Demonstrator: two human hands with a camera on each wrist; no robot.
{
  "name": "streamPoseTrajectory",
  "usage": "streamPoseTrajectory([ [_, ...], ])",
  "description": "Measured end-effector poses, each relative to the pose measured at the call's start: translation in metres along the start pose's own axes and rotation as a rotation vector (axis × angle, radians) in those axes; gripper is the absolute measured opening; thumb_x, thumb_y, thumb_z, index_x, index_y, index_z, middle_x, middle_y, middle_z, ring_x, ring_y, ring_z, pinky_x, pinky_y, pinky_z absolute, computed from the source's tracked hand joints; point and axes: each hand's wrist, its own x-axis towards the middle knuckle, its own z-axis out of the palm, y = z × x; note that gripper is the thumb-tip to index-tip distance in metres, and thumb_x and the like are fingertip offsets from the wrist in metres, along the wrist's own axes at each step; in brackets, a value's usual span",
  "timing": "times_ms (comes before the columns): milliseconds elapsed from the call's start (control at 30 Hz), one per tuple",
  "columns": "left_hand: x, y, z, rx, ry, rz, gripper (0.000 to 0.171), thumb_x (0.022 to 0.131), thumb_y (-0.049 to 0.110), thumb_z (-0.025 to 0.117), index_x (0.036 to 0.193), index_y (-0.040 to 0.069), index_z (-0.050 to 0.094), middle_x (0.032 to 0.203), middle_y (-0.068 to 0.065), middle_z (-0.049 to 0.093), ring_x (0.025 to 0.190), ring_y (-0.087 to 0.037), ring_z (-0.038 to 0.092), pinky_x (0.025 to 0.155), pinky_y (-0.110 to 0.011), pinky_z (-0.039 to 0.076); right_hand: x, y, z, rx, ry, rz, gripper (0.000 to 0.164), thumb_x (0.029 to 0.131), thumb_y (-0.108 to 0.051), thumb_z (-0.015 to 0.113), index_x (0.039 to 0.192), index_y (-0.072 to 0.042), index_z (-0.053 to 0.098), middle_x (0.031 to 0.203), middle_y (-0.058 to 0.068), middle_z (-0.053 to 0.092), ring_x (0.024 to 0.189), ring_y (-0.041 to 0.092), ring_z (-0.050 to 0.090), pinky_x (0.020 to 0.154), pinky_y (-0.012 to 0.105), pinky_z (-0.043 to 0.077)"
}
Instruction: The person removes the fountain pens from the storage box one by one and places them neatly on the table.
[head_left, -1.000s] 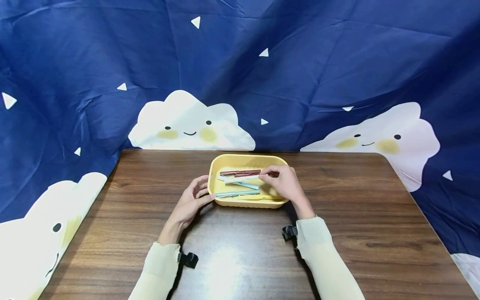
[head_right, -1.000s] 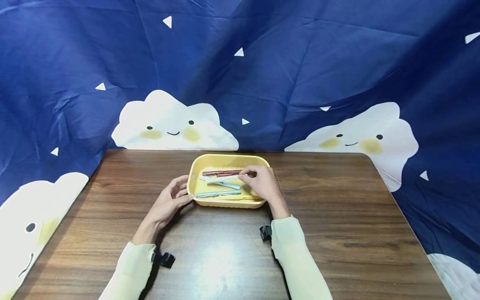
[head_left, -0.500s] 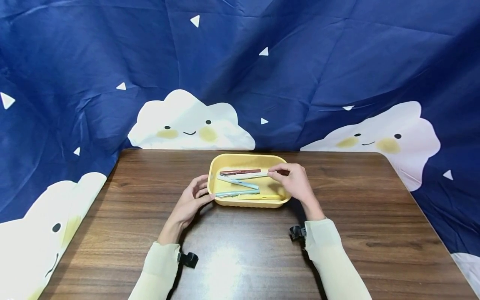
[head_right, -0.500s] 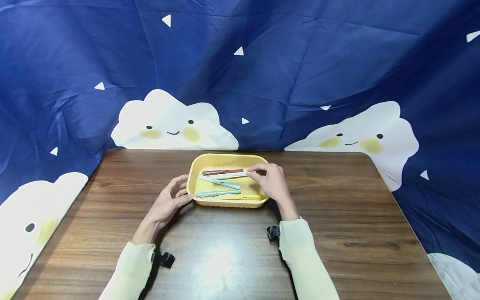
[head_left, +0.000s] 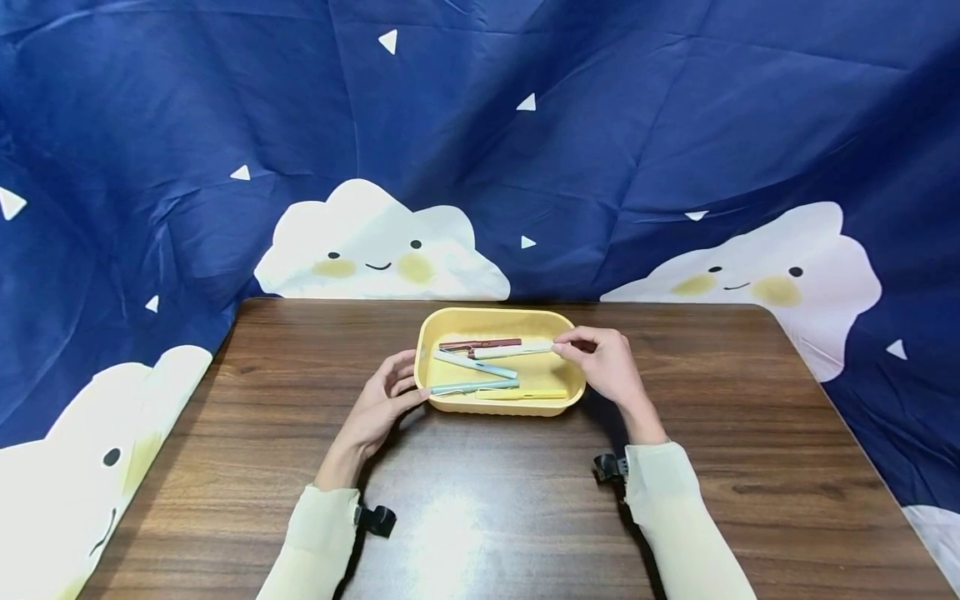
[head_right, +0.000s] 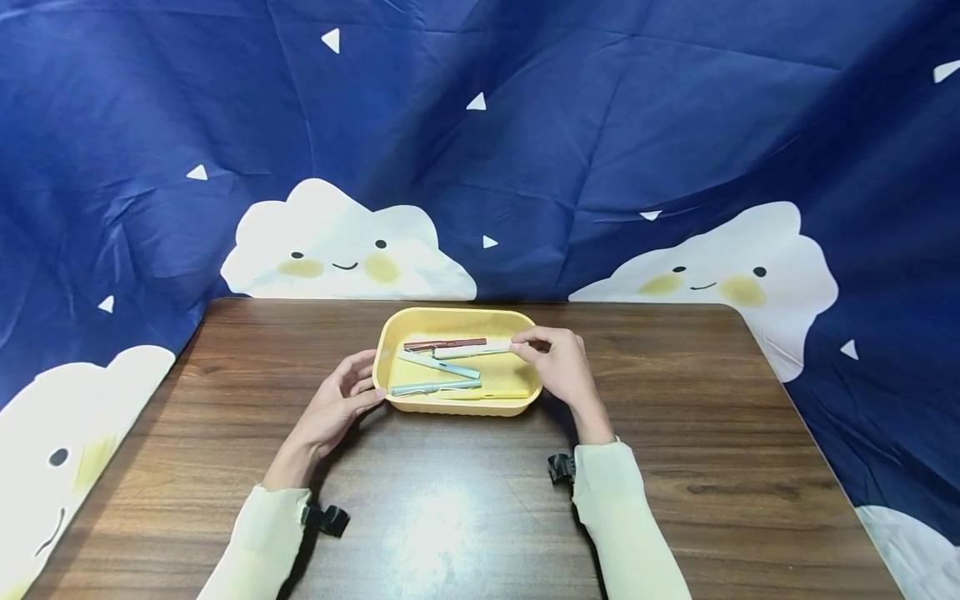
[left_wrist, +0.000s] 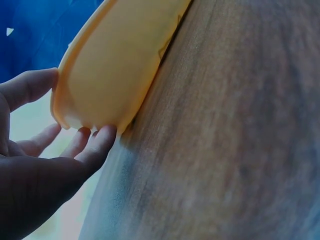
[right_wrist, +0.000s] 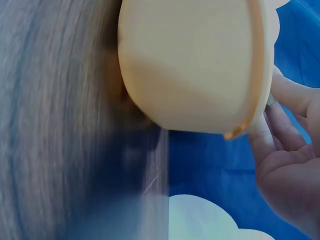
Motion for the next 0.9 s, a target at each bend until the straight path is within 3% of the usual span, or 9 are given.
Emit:
streamPoseTrajectory([
  [400, 0.0, -0.002, -0.002, 0.004, 0.002, -0.001, 0.072, 0.088, -0.01, 0.068, 0.151, -0.001, 0.035, 0.146, -0.03, 0.042, 0.132, -0.042, 0.045, 0.093, -0.022, 0.049, -0.004, 0.008, -0.011, -0.009, 0.022, 0.011, 0.004, 0.086, -0.008, 0.081, 0.089, -0.005, 0.08, 0.084, 0.007, 0.075, 0.071, 0.009, 0.062, 0.063, 0.017, 0.047],
  [700, 0.0, -0.002, -0.002, 0.005, -0.002, -0.004, 0.071, 0.088, -0.011, 0.067, 0.151, -0.001, 0.035, 0.146, -0.03, 0.041, 0.133, -0.042, 0.044, 0.094, -0.023, 0.048, -0.008, 0.015, -0.023, 0.068, 0.028, 0.045, 0.009, 0.088, -0.008, 0.08, 0.092, 0.0, 0.079, 0.085, 0.013, 0.075, 0.074, 0.007, 0.064, 0.065, 0.014, 0.05],
  [900, 0.0, 0.0, 0.0, 0.005, -0.004, 0.002, 0.071, 0.089, -0.01, 0.067, 0.151, 0.0, 0.035, 0.147, -0.03, 0.041, 0.134, -0.042, 0.044, 0.094, -0.022, 0.048, -0.01, 0.003, -0.032, 0.073, 0.035, 0.03, 0.007, 0.088, 0.002, 0.077, 0.092, 0.007, 0.077, 0.088, 0.021, 0.074, 0.077, 0.01, 0.065, 0.068, 0.015, 0.049],
])
